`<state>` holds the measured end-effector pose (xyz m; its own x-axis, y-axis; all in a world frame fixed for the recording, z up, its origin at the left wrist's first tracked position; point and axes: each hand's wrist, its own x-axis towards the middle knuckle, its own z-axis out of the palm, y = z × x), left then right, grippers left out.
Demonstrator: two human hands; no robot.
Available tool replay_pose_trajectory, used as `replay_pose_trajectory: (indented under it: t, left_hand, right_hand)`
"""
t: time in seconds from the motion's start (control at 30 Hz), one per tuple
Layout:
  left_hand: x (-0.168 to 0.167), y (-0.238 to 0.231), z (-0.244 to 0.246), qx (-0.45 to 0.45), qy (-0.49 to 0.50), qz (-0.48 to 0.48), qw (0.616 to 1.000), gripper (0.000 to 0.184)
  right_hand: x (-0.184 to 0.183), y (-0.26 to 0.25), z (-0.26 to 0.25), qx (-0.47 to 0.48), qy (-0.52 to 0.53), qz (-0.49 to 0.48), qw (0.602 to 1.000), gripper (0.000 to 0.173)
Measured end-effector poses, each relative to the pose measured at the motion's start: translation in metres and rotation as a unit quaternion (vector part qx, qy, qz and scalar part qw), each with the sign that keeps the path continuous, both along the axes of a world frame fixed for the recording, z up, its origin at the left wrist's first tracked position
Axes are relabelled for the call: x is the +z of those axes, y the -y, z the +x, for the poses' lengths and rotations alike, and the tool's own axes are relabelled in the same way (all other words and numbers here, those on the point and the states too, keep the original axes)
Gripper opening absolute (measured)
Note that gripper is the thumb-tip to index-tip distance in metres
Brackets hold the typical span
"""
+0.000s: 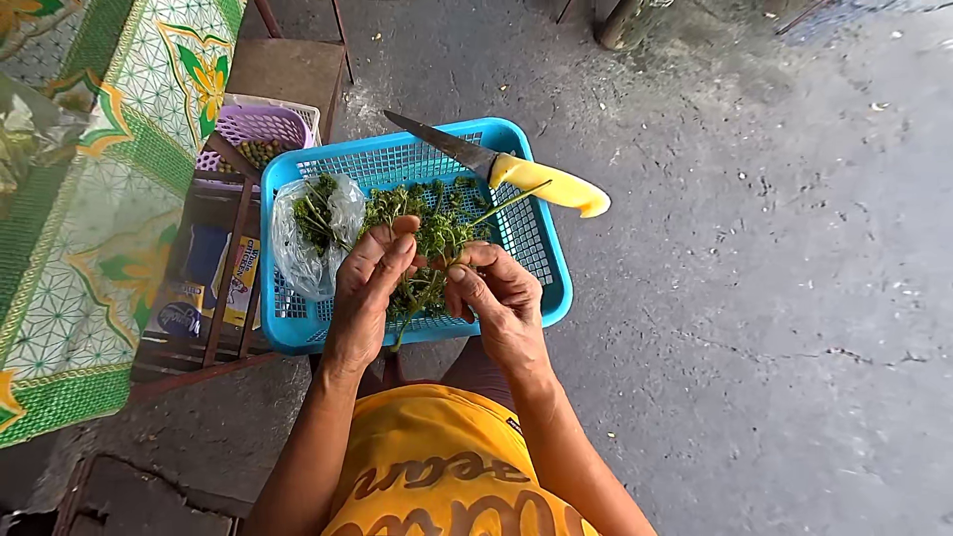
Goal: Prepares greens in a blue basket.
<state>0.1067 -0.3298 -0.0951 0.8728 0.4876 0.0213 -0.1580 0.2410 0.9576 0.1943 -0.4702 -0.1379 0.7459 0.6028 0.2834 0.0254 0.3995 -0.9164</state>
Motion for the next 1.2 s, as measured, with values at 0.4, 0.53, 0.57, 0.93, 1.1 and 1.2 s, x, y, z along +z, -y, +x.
replay_pose_trajectory:
  t: [0.4, 0.53, 0.57, 0.93, 1.1, 1.2]
  left_hand:
    - [0.0045, -0.0022, 0.001, 0.018, -0.01, 0.06, 0.998, 0.013]
    - [0.0031, 0.0002, 0.0004, 0.021, -0.016, 0.073, 0.997, 0.013]
    - [0.0031, 0.0014, 0.0004, 0.019, -0.017, 0.08, 0.996, 0.013]
    - [0.0099, -0.0074, -0.0037, -0.029, 0.025, 0.128, 0.991, 0.033]
    - [0.0083, -0.0062, -0.0071, 0.008, 0.028, 0.139, 0.99, 0.022]
    - [0.0088, -0.0068, -0.0081, 0.006, 0.029, 0.138, 0.99, 0.027]
  right_hand:
    - [-0.0005, -0.0019, -0.0012, 0.032, -0.063, -0.007, 0.997, 0.019]
    - [-0.0004, -0.0014, 0.0015, 0.039, -0.11, 0.014, 0.993, 0.022]
    - [0.0007, -0.0012, 0.002, 0.041, -0.12, 0.019, 0.992, 0.021]
    - [0.0007, -0.0015, -0.0005, -0.004, 0.048, -0.048, 0.998, 0.016]
    - [-0.002, -0.0013, 0.0015, -0.021, 0.046, -0.054, 0.997, 0.016]
    - [-0.0034, -0.0008, 0.003, -0.027, 0.038, -0.048, 0.998, 0.015]
